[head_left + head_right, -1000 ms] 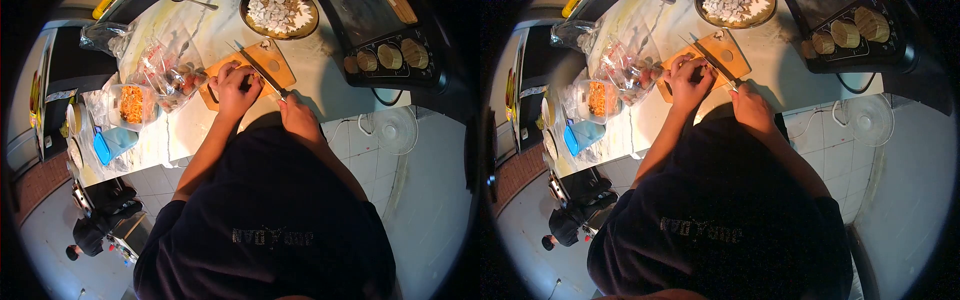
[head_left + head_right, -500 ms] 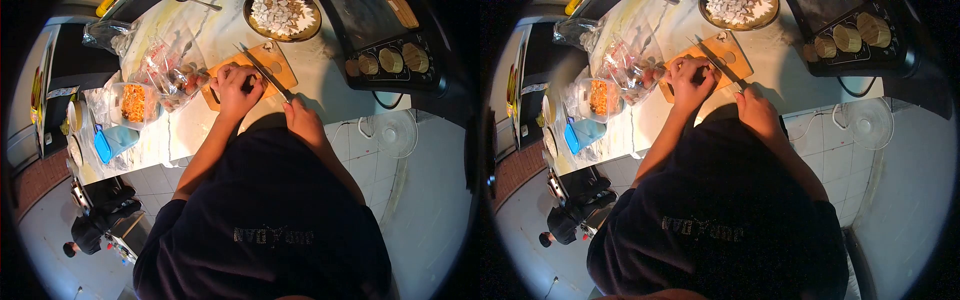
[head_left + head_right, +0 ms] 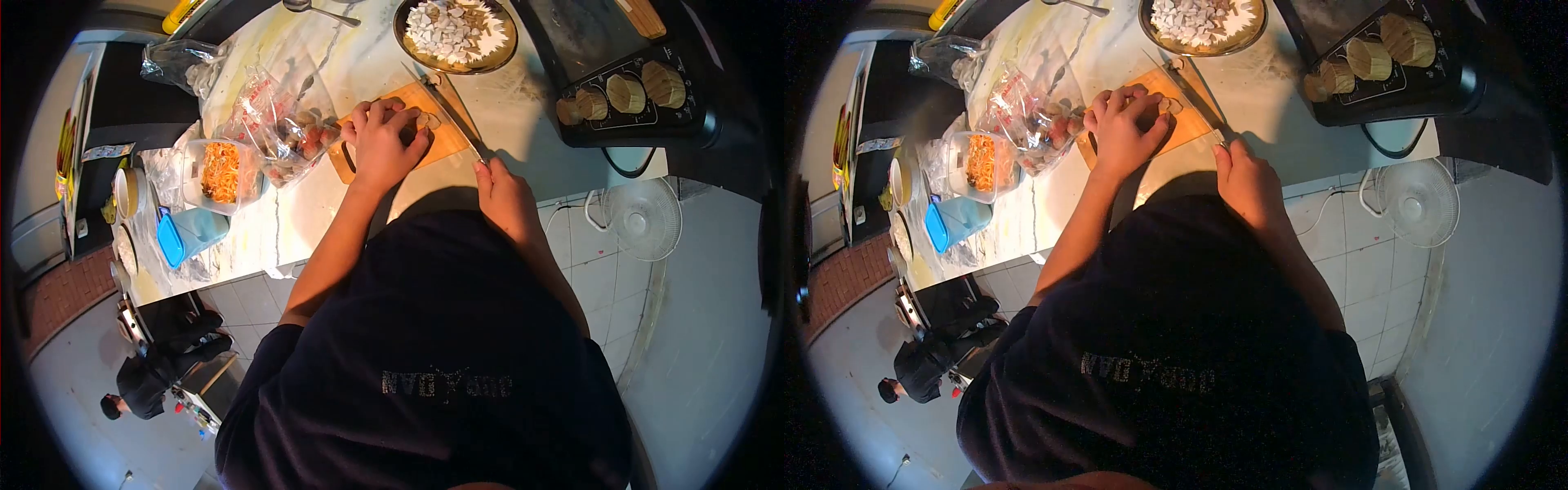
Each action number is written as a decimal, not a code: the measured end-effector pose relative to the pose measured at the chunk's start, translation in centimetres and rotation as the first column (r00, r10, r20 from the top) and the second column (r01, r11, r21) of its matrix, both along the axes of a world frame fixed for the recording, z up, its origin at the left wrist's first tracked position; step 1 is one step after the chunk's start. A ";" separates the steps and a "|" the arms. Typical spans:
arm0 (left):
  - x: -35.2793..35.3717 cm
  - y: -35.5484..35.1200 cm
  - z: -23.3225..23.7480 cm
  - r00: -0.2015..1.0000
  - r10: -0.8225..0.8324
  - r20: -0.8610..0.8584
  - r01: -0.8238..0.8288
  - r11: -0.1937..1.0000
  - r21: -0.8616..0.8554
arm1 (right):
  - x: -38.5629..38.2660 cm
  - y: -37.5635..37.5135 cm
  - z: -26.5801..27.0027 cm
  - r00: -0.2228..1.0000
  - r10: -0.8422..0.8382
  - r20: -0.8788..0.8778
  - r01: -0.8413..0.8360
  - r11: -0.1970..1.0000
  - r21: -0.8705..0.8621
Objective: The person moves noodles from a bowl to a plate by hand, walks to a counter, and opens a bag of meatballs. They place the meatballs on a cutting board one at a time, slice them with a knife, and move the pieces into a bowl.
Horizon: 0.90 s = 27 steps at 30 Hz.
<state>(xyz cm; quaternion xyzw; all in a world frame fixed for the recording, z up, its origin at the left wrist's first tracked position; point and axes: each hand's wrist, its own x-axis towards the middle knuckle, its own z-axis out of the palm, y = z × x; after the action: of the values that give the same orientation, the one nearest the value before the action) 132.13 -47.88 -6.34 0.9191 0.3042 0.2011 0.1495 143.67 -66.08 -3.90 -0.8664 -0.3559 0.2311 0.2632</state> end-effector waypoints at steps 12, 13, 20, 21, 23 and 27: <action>0.1 0.6 0.5 1.000 -0.015 -0.017 0.015 1.000 0.007 | 0.3 -0.3 -0.4 0.996 -0.013 0.083 0.012 1.000 0.010; 0.0 0.7 0.7 1.000 -0.013 -0.017 0.013 1.000 0.008 | 0.0 -0.3 -0.2 0.997 0.005 0.078 -0.006 1.000 0.011; -1.1 1.8 1.8 0.987 0.085 0.136 -0.083 0.996 -0.016 | -0.9 -0.2 0.6 0.998 0.060 0.007 -0.060 0.998 -0.015; -1.0 1.9 1.7 0.989 0.072 0.127 -0.072 0.997 -0.005 | -0.7 -0.2 0.6 0.998 0.063 0.007 -0.063 0.998 -0.016; -0.5 2.1 1.2 0.991 0.065 0.118 -0.067 0.998 0.006 | -0.1 -0.1 0.5 1.000 -0.002 -0.029 0.002 1.000 0.003; 0.6 1.8 0.9 0.998 -0.016 0.059 0.014 0.999 0.033 | 0.3 0.2 0.6 0.999 -0.038 -0.029 0.039 0.998 0.040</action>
<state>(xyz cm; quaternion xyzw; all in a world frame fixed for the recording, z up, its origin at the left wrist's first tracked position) 132.70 -46.08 -5.41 0.9172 0.2895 0.2321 0.1450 143.99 -65.86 -3.26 -0.8643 -0.3401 0.2308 0.2899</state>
